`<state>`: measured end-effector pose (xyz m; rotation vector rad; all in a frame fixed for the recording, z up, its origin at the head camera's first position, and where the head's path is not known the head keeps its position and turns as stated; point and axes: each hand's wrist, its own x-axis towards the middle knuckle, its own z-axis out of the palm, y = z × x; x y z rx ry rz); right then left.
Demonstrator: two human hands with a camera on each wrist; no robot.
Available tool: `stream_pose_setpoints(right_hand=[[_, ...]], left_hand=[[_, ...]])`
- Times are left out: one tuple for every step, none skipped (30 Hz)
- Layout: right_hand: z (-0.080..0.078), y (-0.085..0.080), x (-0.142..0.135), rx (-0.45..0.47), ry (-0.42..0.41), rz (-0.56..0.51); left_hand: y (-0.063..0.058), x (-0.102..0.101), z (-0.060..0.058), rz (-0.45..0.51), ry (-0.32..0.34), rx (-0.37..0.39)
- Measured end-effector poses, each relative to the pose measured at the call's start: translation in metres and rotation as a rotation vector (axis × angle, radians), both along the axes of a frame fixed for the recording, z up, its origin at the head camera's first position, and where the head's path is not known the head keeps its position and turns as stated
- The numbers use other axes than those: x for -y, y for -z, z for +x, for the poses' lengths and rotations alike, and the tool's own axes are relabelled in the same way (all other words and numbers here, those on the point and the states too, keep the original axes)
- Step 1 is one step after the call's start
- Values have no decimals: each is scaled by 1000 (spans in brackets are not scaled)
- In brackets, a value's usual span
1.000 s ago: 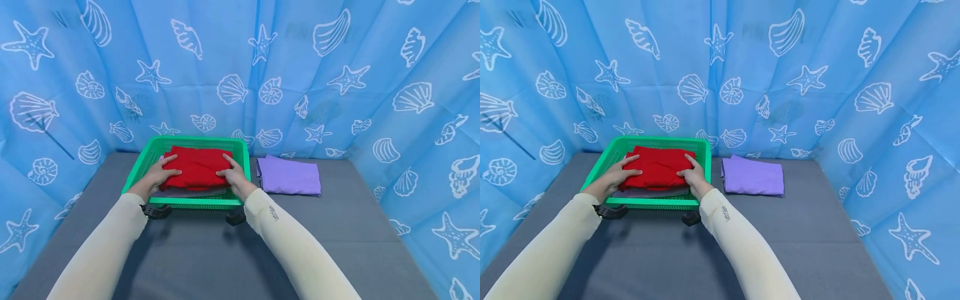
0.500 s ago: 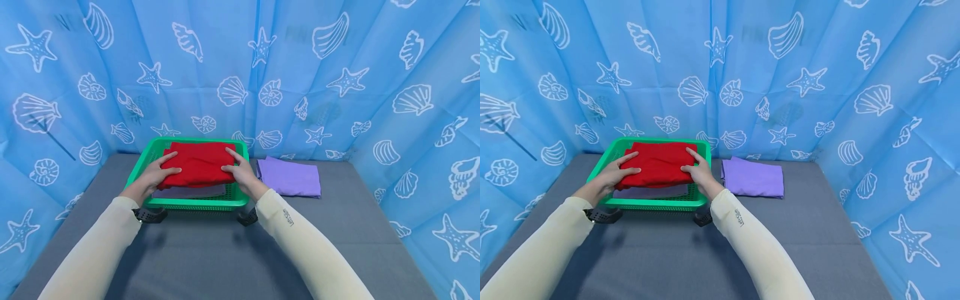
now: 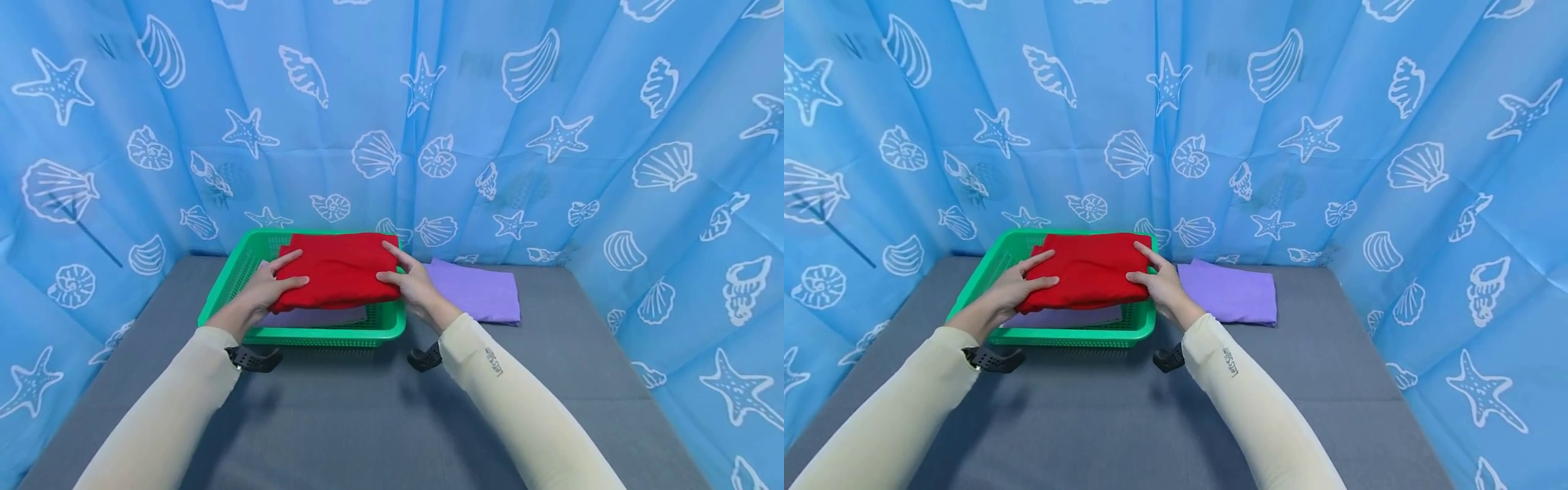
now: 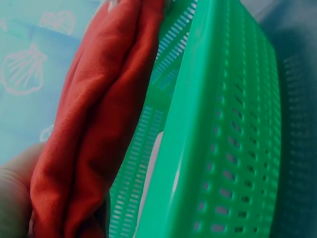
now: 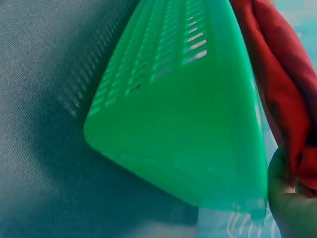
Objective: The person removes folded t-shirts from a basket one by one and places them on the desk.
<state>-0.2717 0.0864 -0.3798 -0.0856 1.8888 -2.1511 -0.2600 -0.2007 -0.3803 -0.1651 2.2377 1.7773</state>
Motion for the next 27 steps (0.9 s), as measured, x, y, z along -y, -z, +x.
stream_pose_setpoints(right_hand=[[0, 0, -2, 1, 0, -1], [1, 0, -5, 3, -1, -5], [1, 0, -7, 7, -1, -8], [2, 0, -10, 11, -2, -12], [2, 0, -13, 13, -2, -14], [3, 0, -15, 9, -5, -13], [3, 0, -17, 7, -8, -16], [4, 0, -20, 5, -11, -20], [4, 0, -22, 6, -12, -24], [5, 0, -24, 4, -15, -25], [5, 0, -26, 5, -16, -27], [6, 0, -27, 6, -17, -28], [7, 0, -29, 11, -15, -30], [8, -1, -30, 15, -13, -29], [9, 0, -32, 19, -6, -30], [9, 0, -34, 20, -3, -26], [10, 1, -35, 24, 2, -23], [11, 2, -37, 28, 7, -22], [11, 2, -39, 33, 13, -20], [12, 3, -41, 35, 16, -18], [13, 4, -43, 37, 18, -15], [13, 5, -44, 40, 20, -12], [14, 5, -46, 43, 22, -16], [14, 6, -48, 47, 28, -17], [15, 7, -49, 48, 29, -15], [15, 7, -51, 48, 30, -18], [15, 7, -53, 46, 27, -20]], left_hand=[[0, -2, 0, 2, 4, 0], [0, -4, 0, 1, 5, -1], [0, -7, 1, 3, 9, 1], [0, -9, 1, 6, 15, 5], [0, -11, 2, 9, 20, 10], [0, -13, 3, 13, 23, 10], [0, -15, 4, 17, 24, 11], [1, -16, 4, 18, 25, 8], [1, -18, 5, 24, 29, 7], [2, -20, 5, 27, 30, 5], [3, -22, 6, 26, 30, 0], [3, -23, 6, 24, 28, -4], [4, -25, 7, 22, 27, -7], [4, -26, 7, 21, 28, -8], [5, -28, 8, 20, 29, -10], [5, -30, 8, 19, 30, -11], [6, -32, 7, 19, 32, -11], [6, -33, 8, 22, 34, -10], [7, -35, 7, 21, 36, -11], [7, -37, 7, 20, 37, -12], [7, -39, 7, 19, 43, -20], [7, -40, 7, 22, 45, -22], [8, -42, 8, 22, 47, -27], [8, -44, 8, 17, 47, -34], [8, -46, 8, 12, 48, -38], [9, -48, 8, 12, 49, -40], [10, -49, 8, 10, 50, -41]])
